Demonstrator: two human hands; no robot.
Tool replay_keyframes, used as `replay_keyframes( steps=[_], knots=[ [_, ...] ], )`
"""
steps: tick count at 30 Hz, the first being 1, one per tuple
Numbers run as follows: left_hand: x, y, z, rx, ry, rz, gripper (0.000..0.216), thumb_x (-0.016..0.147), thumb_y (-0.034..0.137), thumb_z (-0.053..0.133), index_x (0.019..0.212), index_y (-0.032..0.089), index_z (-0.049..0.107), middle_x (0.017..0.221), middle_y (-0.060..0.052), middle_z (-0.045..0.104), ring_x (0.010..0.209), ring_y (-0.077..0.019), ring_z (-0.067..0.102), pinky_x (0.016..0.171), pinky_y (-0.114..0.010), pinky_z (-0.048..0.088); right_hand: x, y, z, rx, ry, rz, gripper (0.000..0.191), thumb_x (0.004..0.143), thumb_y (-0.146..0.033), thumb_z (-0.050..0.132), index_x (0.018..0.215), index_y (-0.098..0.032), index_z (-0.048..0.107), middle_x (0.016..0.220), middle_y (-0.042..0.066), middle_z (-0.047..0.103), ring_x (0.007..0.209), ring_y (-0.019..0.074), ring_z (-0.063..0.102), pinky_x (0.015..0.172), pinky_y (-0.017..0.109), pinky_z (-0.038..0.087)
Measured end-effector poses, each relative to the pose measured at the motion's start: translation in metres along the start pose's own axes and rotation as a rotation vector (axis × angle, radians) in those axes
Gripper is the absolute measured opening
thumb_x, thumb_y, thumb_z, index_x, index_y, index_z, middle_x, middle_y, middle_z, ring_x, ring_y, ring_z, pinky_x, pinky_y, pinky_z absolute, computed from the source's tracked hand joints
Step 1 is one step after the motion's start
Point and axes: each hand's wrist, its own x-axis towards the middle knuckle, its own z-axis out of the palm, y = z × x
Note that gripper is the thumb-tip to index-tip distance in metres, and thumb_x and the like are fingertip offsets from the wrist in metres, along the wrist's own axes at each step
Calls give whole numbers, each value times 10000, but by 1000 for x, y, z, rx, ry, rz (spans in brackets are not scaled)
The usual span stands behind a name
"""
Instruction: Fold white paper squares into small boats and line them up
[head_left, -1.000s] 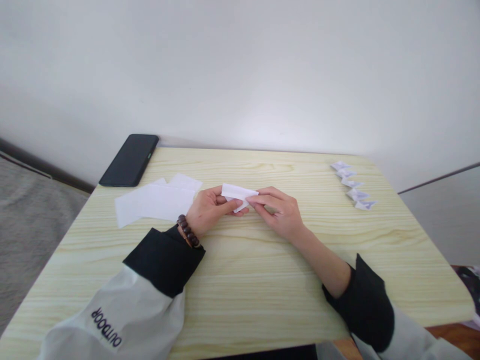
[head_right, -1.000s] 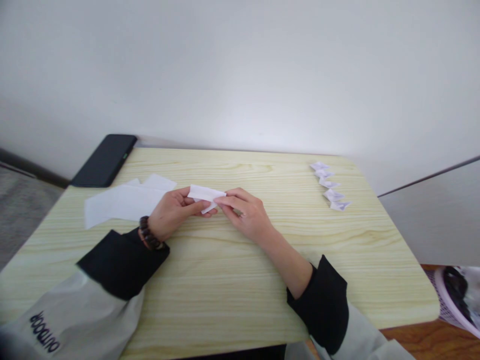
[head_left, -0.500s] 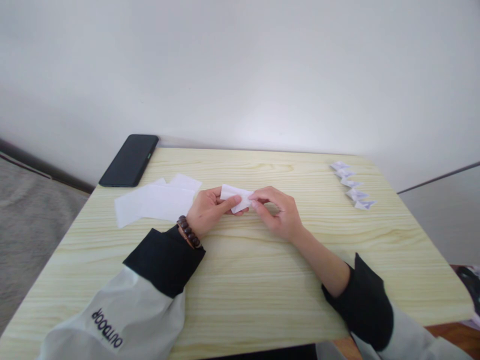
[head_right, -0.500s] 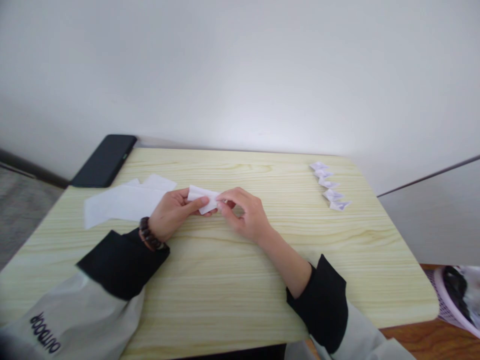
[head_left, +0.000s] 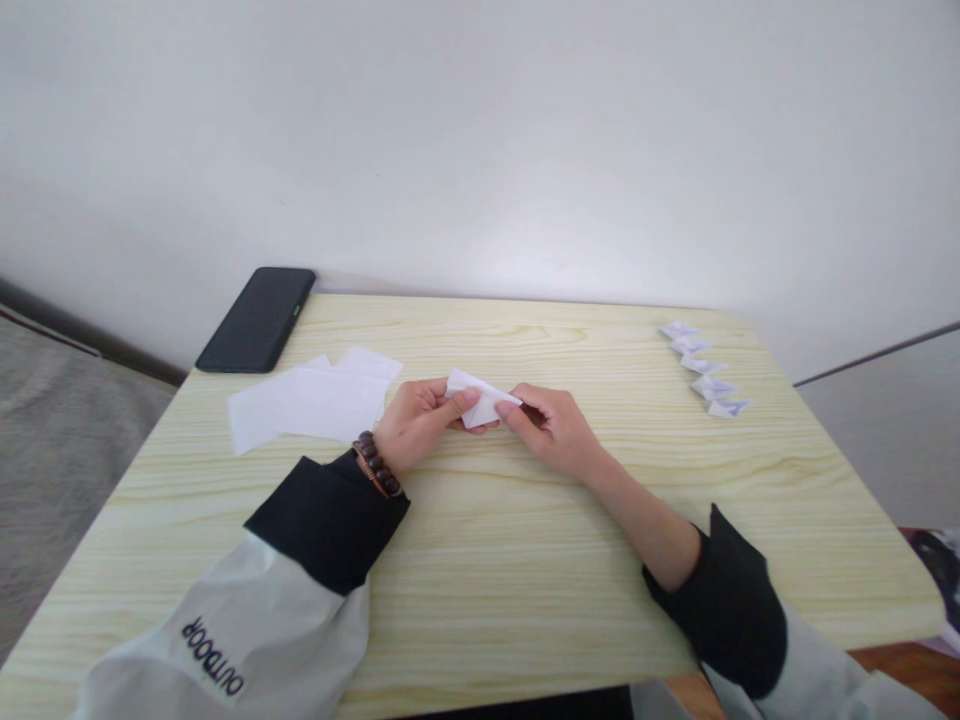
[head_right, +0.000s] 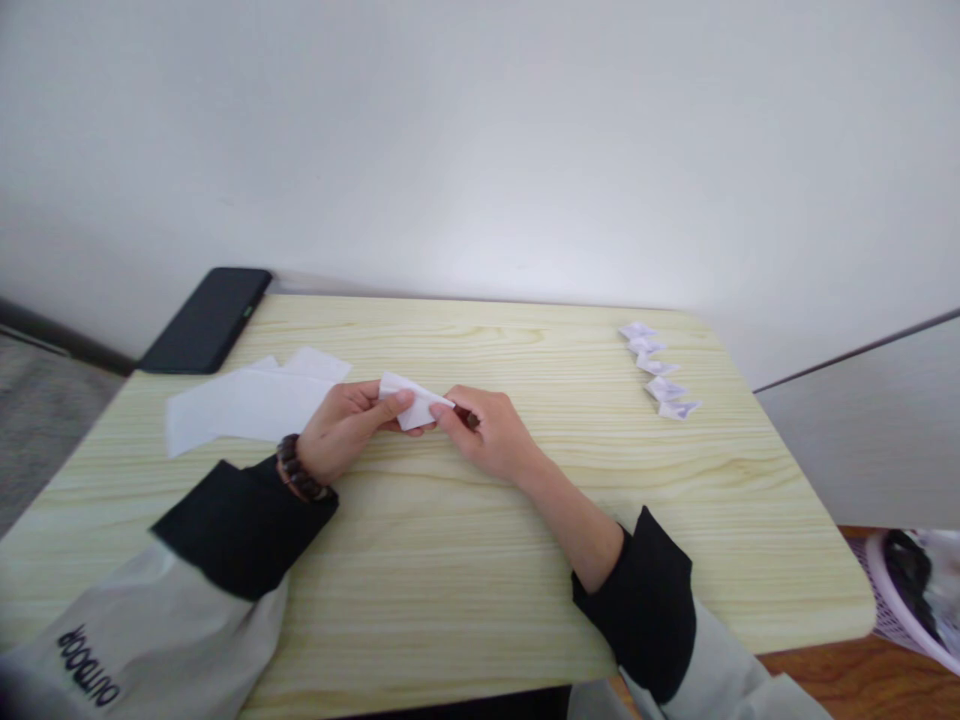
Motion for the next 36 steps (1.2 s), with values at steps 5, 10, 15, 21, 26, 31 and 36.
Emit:
replay_keyframes(
  steps=[5,10,15,21,26,31,36],
  knots=[
    [0,-2,-2,-150,-35,-19,395,748,459,631,848,81,683,791,-103,717,708,-215,674,644,-302,542,0,2,-2,74,-42,-11,285,906,-313,428,670,-169,497,569,-43,406,512,72,370,503,207,284],
    [2,-3,-5,-226,20,-51,438,763,499,593,835,74,673,709,-104,710,689,-224,678,628,-321,546,0,4,-4,130,-69,15,298,916,-306,404,658,-171,468,572,-37,434,525,77,396,519,208,299],
    [3,-4,-5,-167,42,-52,562,749,604,543,894,74,659,723,-110,711,687,-228,681,654,-346,555,0,5,-3,99,-26,68,320,897,-326,431,616,-174,437,533,-45,397,491,73,361,485,210,268],
    [1,-1,-1,-19,79,-3,490,658,537,679,872,96,666,755,-76,715,697,-211,669,684,-333,559,-1,4,-2,83,16,66,310,885,-335,458,622,-171,460,528,-46,411,478,69,360,471,207,263],
    [0,-4,-4,-75,27,10,414,725,491,644,860,101,684,757,-78,716,693,-205,670,689,-335,558,-1,1,-4,118,-17,49,342,925,-339,384,657,-168,511,573,-25,500,511,77,438,521,205,326],
    [2,-4,-6,-163,25,-23,464,760,507,591,858,62,674,722,-121,708,680,-231,677,668,-367,557,0,2,-4,118,-4,69,378,938,-366,351,649,-173,499,567,-18,510,520,85,460,537,211,345],
    [4,-4,-3,-182,106,23,479,785,535,538,874,80,657,768,-102,705,701,-218,671,643,-345,558,-1,2,-2,55,51,56,358,924,-347,387,622,-175,476,538,-31,455,490,79,415,500,211,311]
  ],
)
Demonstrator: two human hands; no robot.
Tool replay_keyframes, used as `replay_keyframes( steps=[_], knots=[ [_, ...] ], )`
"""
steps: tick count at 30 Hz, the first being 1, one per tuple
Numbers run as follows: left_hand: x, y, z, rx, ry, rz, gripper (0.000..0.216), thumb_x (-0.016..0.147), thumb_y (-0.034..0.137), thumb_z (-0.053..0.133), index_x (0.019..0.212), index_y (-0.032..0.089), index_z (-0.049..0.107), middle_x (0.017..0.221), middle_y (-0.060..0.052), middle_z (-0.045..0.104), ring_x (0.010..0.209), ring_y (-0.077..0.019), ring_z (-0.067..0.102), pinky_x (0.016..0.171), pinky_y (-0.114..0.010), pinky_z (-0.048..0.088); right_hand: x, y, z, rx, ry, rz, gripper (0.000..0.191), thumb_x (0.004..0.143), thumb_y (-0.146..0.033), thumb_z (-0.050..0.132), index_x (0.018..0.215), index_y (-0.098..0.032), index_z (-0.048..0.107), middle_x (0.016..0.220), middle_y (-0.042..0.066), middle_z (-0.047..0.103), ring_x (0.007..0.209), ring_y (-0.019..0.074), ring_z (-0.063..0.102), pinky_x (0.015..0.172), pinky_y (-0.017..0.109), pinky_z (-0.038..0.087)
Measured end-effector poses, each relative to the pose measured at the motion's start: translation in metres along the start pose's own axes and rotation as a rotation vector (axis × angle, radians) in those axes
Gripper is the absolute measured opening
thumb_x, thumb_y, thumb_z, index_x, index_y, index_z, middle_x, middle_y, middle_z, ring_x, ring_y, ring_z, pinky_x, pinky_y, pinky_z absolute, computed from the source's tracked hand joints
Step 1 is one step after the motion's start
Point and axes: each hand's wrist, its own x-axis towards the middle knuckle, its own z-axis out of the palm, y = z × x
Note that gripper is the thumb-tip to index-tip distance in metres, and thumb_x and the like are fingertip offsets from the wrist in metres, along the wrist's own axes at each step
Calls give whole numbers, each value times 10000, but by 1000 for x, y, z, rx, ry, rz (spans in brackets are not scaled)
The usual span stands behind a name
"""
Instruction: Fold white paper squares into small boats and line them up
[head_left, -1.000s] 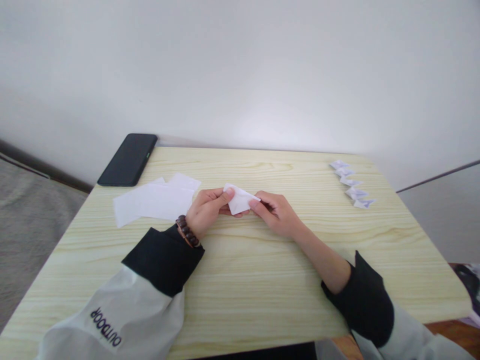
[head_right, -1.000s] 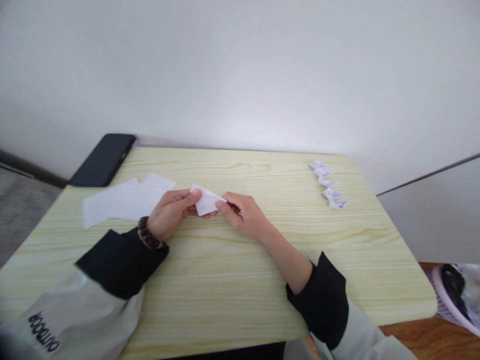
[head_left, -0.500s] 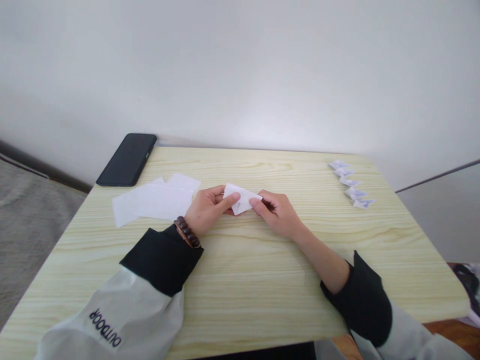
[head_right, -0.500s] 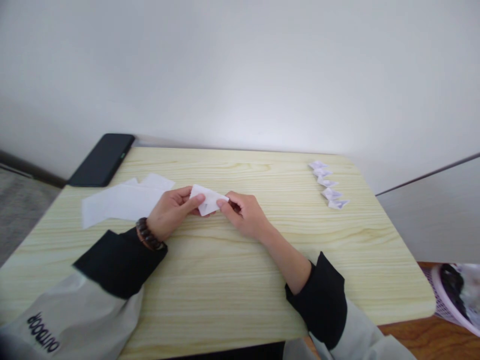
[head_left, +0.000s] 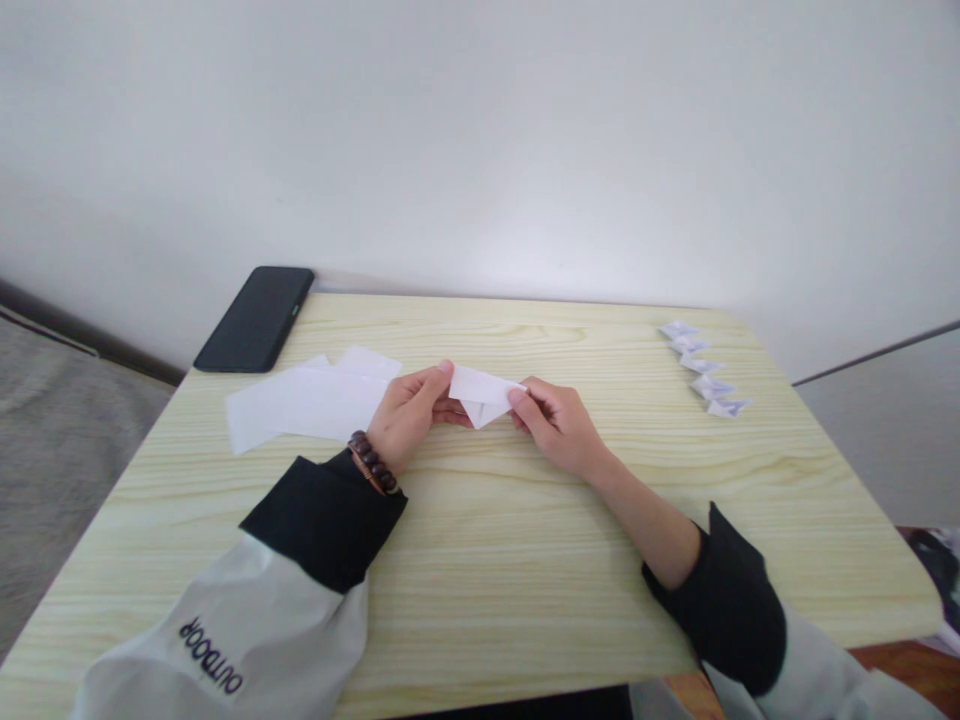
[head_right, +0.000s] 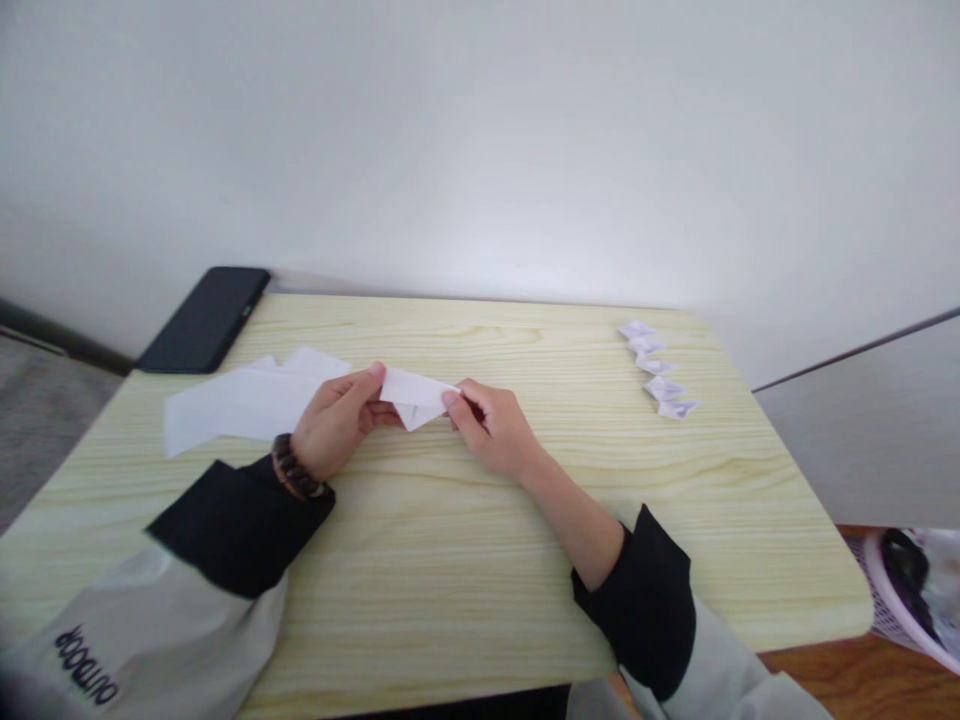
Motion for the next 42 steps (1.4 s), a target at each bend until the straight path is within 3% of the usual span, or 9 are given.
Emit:
replay_keyframes(
  steps=[8,14,18,25,31,36,42],
  knots=[
    [-4,-4,1,480,72,169,371,647,434,712,882,152,662,762,-19,697,665,-156,623,625,-246,498,1,2,2,-81,62,-83,268,898,-343,452,732,-171,574,615,-5,532,546,93,464,532,218,340],
    [-4,-2,0,568,59,161,357,723,472,631,858,147,685,749,-24,712,678,-170,630,610,-242,485,1,2,2,-46,61,-66,222,868,-340,511,760,-170,605,613,-1,558,527,94,482,517,216,369],
    [-4,1,0,637,58,223,332,752,460,608,855,159,704,817,-35,724,762,-187,639,713,-268,500,0,4,3,-83,121,-100,185,866,-329,527,834,-184,636,708,29,629,598,116,552,579,231,427],
    [-3,-2,-7,820,9,592,172,779,324,628,812,179,715,834,-51,700,788,-169,631,767,-269,492,-1,9,5,-26,88,-45,163,864,-318,545,875,-208,666,719,13,673,565,110,616,575,227,482],
    [-1,-3,-11,1022,46,900,144,833,228,574,829,208,717,803,-55,671,772,-148,589,717,-269,483,-1,6,1,-170,133,-218,138,871,-243,524,889,-222,659,849,30,702,759,141,653,707,262,513],
    [5,-9,-18,1216,-31,878,181,850,260,548,829,220,723,779,-51,661,748,-151,562,695,-277,469,1,13,-1,-252,46,-290,160,871,-197,500,881,-213,659,952,55,666,867,155,617,778,295,499],
    [8,-12,-21,1257,-92,754,249,873,318,503,857,204,723,812,-63,657,773,-172,562,720,-299,456,3,15,-2,-432,47,-208,163,849,-293,564,816,-199,693,857,66,615,817,189,540,761,346,429]
  ],
)
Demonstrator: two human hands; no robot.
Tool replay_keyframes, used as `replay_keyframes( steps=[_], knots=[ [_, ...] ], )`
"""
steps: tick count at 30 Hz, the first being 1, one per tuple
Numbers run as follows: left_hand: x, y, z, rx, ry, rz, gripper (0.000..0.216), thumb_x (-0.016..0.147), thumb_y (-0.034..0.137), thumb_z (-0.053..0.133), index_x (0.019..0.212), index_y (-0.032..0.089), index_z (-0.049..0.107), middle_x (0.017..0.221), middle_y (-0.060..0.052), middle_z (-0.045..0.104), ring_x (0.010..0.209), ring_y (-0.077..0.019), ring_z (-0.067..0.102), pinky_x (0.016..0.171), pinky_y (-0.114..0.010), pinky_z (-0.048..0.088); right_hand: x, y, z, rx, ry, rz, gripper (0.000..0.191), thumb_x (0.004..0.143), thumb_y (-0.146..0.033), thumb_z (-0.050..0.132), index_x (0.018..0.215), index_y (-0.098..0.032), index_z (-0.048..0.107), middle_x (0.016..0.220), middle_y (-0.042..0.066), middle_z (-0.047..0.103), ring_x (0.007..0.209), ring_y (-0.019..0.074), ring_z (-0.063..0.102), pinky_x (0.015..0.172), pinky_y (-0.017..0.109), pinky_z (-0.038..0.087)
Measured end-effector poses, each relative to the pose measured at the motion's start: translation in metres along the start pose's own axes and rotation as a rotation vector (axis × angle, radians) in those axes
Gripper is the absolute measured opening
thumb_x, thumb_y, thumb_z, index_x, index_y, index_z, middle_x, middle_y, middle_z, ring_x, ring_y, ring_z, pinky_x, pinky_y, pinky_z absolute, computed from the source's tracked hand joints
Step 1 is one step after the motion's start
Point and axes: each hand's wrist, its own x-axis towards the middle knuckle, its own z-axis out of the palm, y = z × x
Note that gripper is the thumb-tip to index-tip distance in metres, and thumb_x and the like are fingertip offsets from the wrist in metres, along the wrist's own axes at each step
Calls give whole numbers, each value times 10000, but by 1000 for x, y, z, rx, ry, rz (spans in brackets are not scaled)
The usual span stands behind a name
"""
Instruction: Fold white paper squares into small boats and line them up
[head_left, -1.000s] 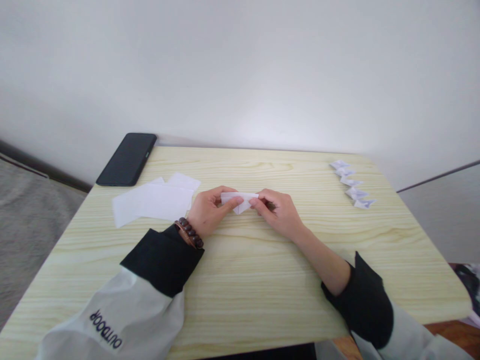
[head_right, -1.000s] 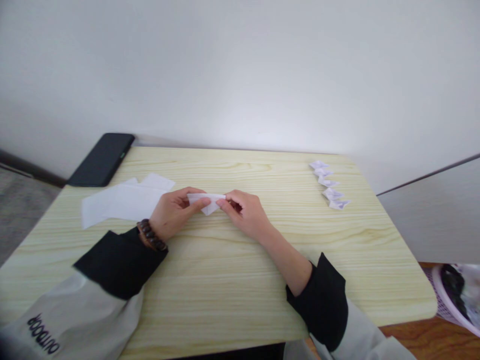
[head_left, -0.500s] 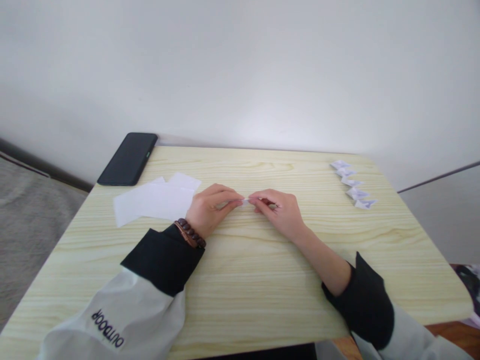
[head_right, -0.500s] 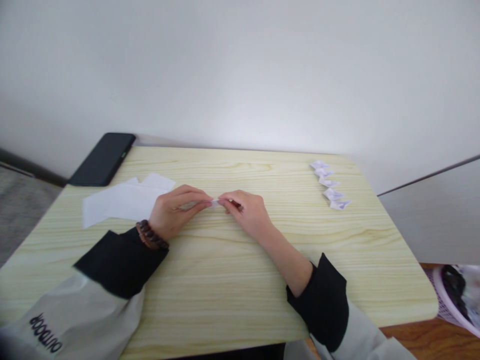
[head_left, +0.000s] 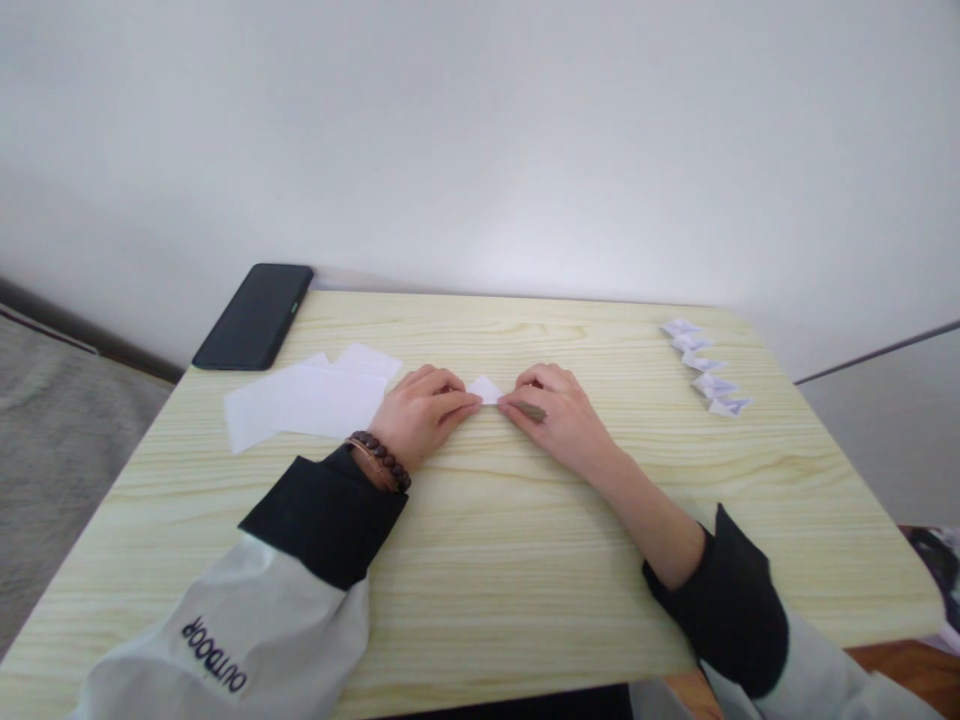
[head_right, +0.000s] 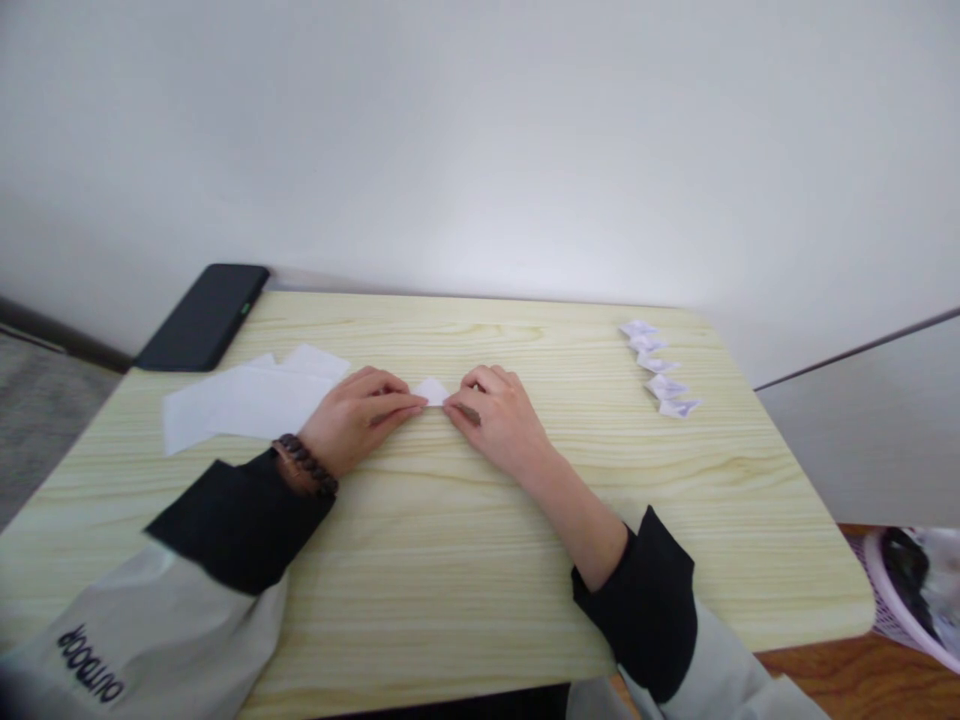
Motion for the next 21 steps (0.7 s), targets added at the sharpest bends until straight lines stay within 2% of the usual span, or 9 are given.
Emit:
replay_keyframes(
  steps=[5,8,16,21],
  knots=[
    [1,1,-1,-54,-63,-123,327,905,317,419,1003,141,676,868,-91,659,823,-199,581,775,-328,462,1,-1,1,134,-33,75,227,897,-294,492,821,-176,671,780,53,601,759,163,538,718,302,423],
    [2,2,1,-27,-60,-150,330,906,308,409,1015,131,666,875,-96,650,826,-202,578,783,-337,464,1,-1,2,150,-37,122,202,898,-270,487,828,-171,649,761,49,604,745,163,541,709,300,421],
    [0,4,3,-28,-15,-132,303,903,284,425,995,152,682,820,-70,633,795,-180,562,743,-313,470,-1,-2,4,219,26,126,170,885,-270,491,871,-171,629,873,62,568,758,141,551,684,256,457],
    [1,4,3,-34,1,-114,282,896,285,452,970,163,695,796,-64,628,796,-185,538,743,-323,467,-1,-1,3,206,-23,115,165,873,-214,496,949,-193,641,780,25,584,671,121,540,652,245,453]
  ],
)
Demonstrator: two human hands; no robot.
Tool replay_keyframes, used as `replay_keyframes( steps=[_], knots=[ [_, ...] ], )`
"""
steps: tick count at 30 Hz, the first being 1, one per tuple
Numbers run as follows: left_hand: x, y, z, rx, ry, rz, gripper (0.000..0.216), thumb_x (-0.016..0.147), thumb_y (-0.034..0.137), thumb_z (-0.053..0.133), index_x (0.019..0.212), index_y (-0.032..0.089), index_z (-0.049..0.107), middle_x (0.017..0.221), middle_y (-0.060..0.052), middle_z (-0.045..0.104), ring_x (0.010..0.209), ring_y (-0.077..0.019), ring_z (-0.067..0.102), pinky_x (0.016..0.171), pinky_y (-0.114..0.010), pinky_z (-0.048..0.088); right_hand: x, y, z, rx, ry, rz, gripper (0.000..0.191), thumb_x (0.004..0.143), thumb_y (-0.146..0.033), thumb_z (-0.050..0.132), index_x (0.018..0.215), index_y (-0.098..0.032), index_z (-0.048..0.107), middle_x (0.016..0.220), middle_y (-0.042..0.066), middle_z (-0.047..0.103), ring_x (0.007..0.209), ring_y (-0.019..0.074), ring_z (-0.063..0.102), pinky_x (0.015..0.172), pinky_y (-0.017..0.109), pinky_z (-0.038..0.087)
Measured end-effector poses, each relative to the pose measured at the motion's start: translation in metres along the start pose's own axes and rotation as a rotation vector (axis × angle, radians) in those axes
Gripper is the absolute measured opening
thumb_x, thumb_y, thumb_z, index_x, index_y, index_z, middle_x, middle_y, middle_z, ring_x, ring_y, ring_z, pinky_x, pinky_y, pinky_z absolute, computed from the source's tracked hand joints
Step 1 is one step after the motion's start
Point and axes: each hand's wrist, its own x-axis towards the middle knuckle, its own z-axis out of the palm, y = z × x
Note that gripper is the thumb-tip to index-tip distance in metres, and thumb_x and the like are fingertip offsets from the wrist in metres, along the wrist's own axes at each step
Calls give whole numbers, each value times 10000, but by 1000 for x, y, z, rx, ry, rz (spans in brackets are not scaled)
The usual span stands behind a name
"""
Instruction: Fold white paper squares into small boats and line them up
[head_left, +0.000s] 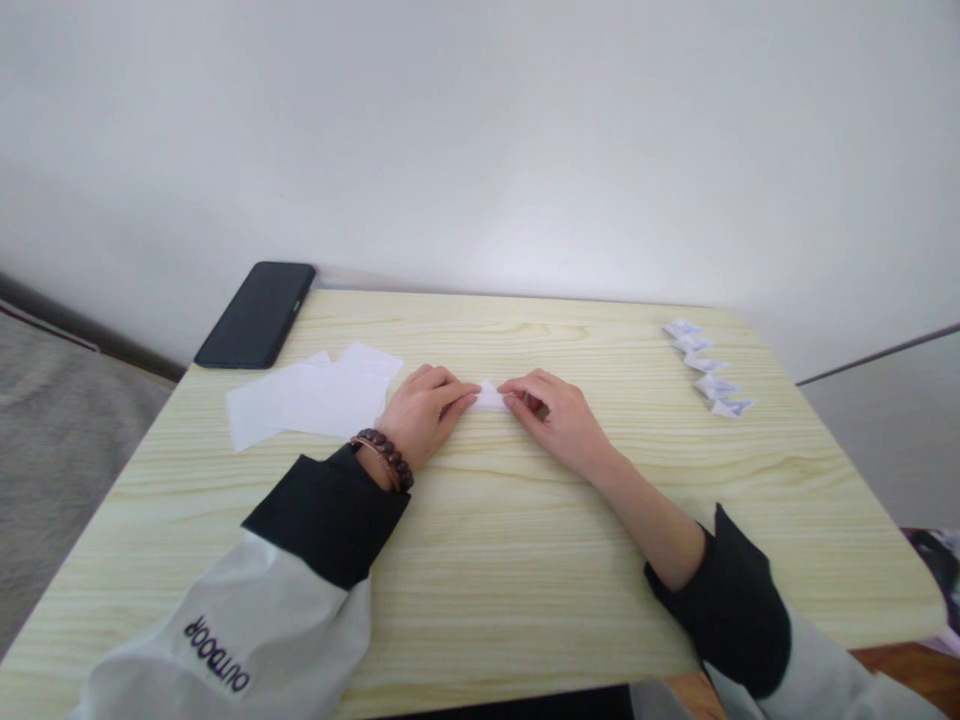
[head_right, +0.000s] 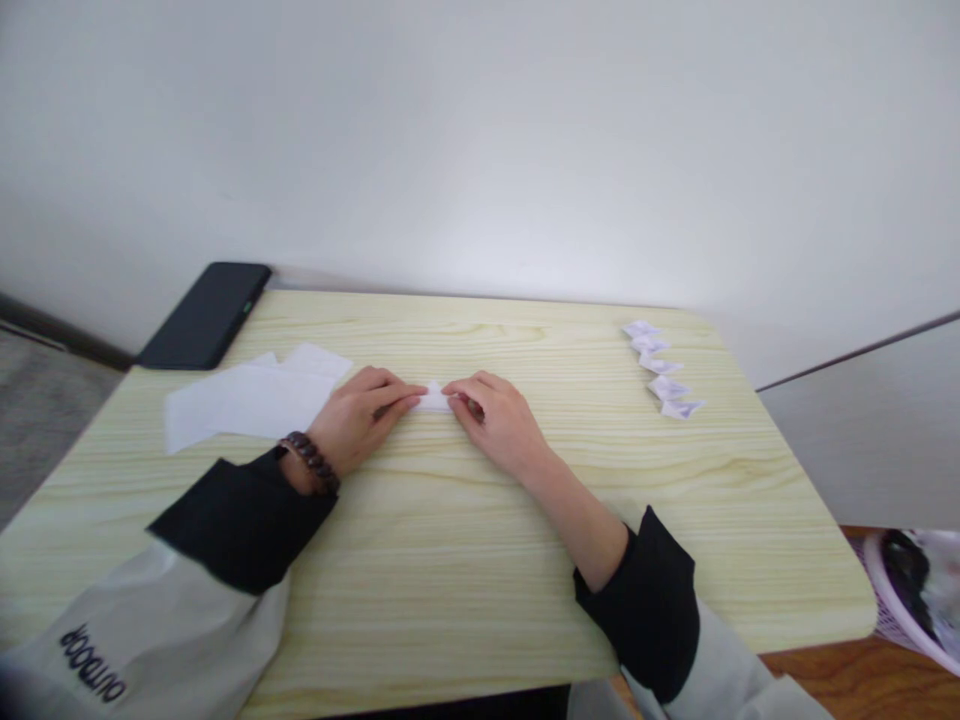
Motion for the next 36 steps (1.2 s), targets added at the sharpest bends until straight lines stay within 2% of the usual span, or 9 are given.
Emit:
replay_keyframes(
  steps=[7,14,20,24,28,32,36],
  knots=[
    [1,-2,2,5,54,28,209,863,281,532,898,182,713,738,-46,630,782,-181,520,708,-301,468,1,-3,0,8,2,40,178,813,-134,516,896,-171,669,741,20,569,644,115,540,624,239,446],
    [1,-3,2,-15,59,26,182,841,286,569,876,181,713,737,-40,637,785,-181,517,711,-305,460,3,-3,1,12,6,58,201,771,-107,532,926,-165,646,717,4,549,637,112,523,629,239,431],
    [1,-3,-3,29,-8,-88,170,824,335,586,895,246,711,755,-29,635,848,-214,495,779,-372,413,3,-4,2,0,-6,58,214,774,-103,515,947,-172,620,723,3,533,652,123,520,648,257,430],
    [1,-1,-5,41,-71,-179,173,816,346,590,946,285,686,831,-18,633,916,-238,472,816,-409,373,2,-6,1,-11,-9,69,194,785,-103,519,936,-175,617,847,32,519,713,126,525,666,257,432],
    [2,1,-5,45,-92,-195,178,827,352,568,958,286,670,875,-19,624,930,-238,468,816,-404,359,1,-4,-1,-40,-65,-58,259,827,-72,475,908,-219,672,886,30,510,663,100,490,671,257,415],
    [2,0,-4,61,-95,-202,178,832,368,559,950,287,664,900,-19,619,943,-239,465,819,-404,352,1,0,-1,-146,-110,-214,352,823,-40,477,930,-285,707,906,34,536,712,118,483,693,275,404],
    [1,2,-5,73,-94,-217,178,830,373,561,942,283,666,922,-21,620,959,-243,460,823,-406,349,1,1,-5,-195,-130,-232,399,786,9,464,934,-265,714,950,43,557,751,123,505,703,266,432]
  ],
)
